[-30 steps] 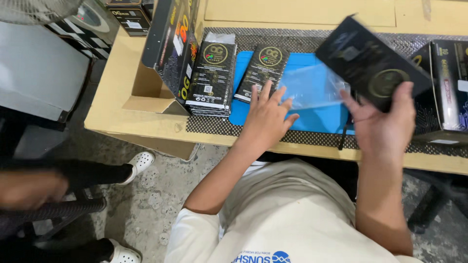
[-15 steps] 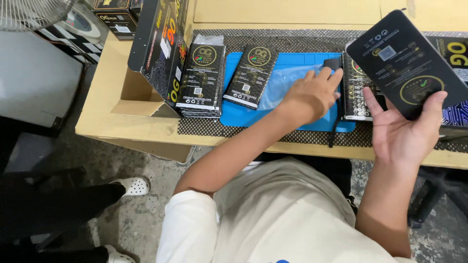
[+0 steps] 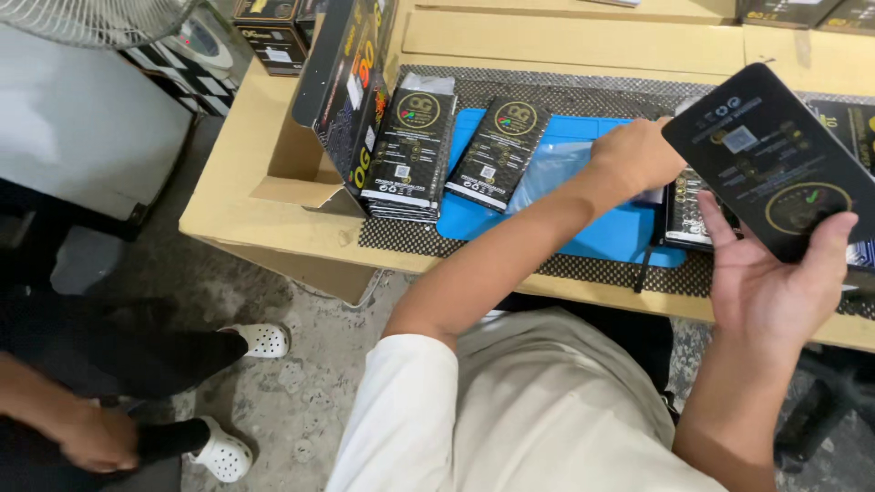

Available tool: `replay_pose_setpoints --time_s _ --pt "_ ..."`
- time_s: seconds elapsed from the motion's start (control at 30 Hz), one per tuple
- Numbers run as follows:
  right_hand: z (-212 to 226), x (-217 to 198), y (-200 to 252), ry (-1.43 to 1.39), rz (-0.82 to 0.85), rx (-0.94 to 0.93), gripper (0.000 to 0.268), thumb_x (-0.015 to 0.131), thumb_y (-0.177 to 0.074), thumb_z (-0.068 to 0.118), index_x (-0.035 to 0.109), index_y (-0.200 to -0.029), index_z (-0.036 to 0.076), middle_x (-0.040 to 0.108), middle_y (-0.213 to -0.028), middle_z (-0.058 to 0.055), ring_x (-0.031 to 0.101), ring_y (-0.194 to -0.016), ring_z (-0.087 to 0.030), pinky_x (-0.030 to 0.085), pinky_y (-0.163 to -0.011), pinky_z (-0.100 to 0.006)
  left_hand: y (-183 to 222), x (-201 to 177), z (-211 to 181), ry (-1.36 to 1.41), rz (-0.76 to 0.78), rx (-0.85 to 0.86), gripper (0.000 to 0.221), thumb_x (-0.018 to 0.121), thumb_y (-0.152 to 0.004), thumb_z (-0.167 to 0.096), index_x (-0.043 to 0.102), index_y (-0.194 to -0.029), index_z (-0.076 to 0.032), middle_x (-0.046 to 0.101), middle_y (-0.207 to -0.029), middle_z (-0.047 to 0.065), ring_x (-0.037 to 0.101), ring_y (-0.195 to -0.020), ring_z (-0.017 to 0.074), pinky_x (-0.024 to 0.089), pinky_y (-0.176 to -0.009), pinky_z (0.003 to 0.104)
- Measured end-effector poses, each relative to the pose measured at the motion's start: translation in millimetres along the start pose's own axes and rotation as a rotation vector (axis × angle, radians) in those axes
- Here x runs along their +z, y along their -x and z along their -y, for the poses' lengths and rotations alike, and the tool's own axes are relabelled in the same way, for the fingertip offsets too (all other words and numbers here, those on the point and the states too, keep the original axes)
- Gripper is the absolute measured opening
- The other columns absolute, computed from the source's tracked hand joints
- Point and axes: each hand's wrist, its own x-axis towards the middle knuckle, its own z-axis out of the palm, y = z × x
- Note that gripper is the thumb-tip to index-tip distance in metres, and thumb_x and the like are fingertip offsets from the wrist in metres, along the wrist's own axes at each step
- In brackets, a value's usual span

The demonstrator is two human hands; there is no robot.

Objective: The person handles a blue smartphone screen component and a black rectangular electronic part by hand, turning them over and placing them into a plastic bag and then into a black box on a workbench.

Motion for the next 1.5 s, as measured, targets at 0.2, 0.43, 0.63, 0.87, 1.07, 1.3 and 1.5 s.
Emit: replay_pose_setpoints --time_s 0.2,0.43,0.63,0.87,1.07,1.3,1.5 --pt "2.2 -7.8 -1.1 0.017 0.032 -0.006 0.087 0.081 -0.074 0.041 0.060 -0.151 0.007 0.069 -0.158 -0.015 0.074 -0.142 -0.041 0.067 -0.110 -0.066 12.8 -7.0 6.4 0.096 -0.093 0.144 0.035 0.049 -0.090 -0.041 0.054 -0.109 -0.012 0.077 -0.104 0.020 0.074 -0.096 0.0407 0.056 -0.076 0.052" --pt "7.1 -17.9 -1.1 0.146 0.062 0.000 0.085 0.077 -0.076 0.047 0.062 -0.152 0.014 0.071 -0.155 -0.012 0.071 -0.147 -0.035 0.062 -0.123 -0.064 97.2 -71.9 36.2 0.487 -0.143 0.416 0.027 0.040 -0.097 -0.035 0.050 -0.082 -0.016 0.042 -0.059 -0.005 0.038 -0.050 0.0097 0.027 -0.050 0.031" --pt "-8.2 -20.3 -7.9 0.188 0.087 0.048 0.077 0.074 -0.082 0.047 0.062 -0.147 0.008 0.076 -0.136 -0.014 0.080 -0.105 -0.032 0.073 -0.086 -0.044 91.4 -85.2 109.8 -0.102 -0.269 -0.123 0.035 0.044 -0.106 -0.033 0.061 -0.128 -0.012 0.058 -0.129 0.023 0.067 -0.103 0.0403 0.056 -0.080 0.054" --pt "-15.1 -28.1 -17.3 0.202 0.234 0.059 0.063 0.071 -0.095 0.028 0.054 -0.148 -0.001 0.067 -0.140 -0.019 0.073 -0.121 -0.035 0.075 -0.089 -0.051 54.9 -44.2 150.2 -0.349 -0.352 -0.182 0.039 0.048 -0.104 -0.024 0.047 -0.142 -0.015 0.049 -0.125 0.020 0.052 -0.107 0.0459 0.054 -0.081 0.058" --pt "-11.2 -23.5 -22.2 0.211 0.286 0.140 0.065 0.066 -0.090 0.014 0.050 -0.150 -0.004 0.070 -0.135 -0.017 0.074 -0.113 -0.036 0.072 -0.088 -0.050 77.7 -53.1 144.4 -0.330 -0.333 -0.103 0.058 0.058 -0.101 -0.023 0.037 -0.154 -0.011 0.051 -0.131 0.024 0.054 -0.111 0.0460 0.054 -0.083 0.053" --pt "-20.6 -43.1 -30.5 0.291 0.232 0.103 0.027 0.061 -0.099 0.008 0.060 -0.118 -0.011 0.067 -0.112 -0.023 0.070 -0.090 -0.043 0.071 -0.081 -0.056 96.5 -44.2 141.8 -0.256 -0.347 -0.025 0.075 0.075 -0.094 -0.028 0.039 -0.156 -0.005 0.057 -0.131 0.024 0.053 -0.118 0.0426 0.051 -0.092 0.050" --pt "-22.8 -32.3 -31.5 0.534 0.272 0.009 0.016 0.059 -0.106 0.007 0.064 -0.120 0.000 0.067 -0.104 -0.010 0.070 -0.081 -0.024 0.074 -0.076 -0.041 117.0 -40.1 147.4 -0.070 -0.389 0.025 0.067 0.072 -0.095 -0.019 0.043 -0.154 -0.004 0.055 -0.138 0.016 0.047 -0.130 0.0387 0.046 -0.105 0.051"
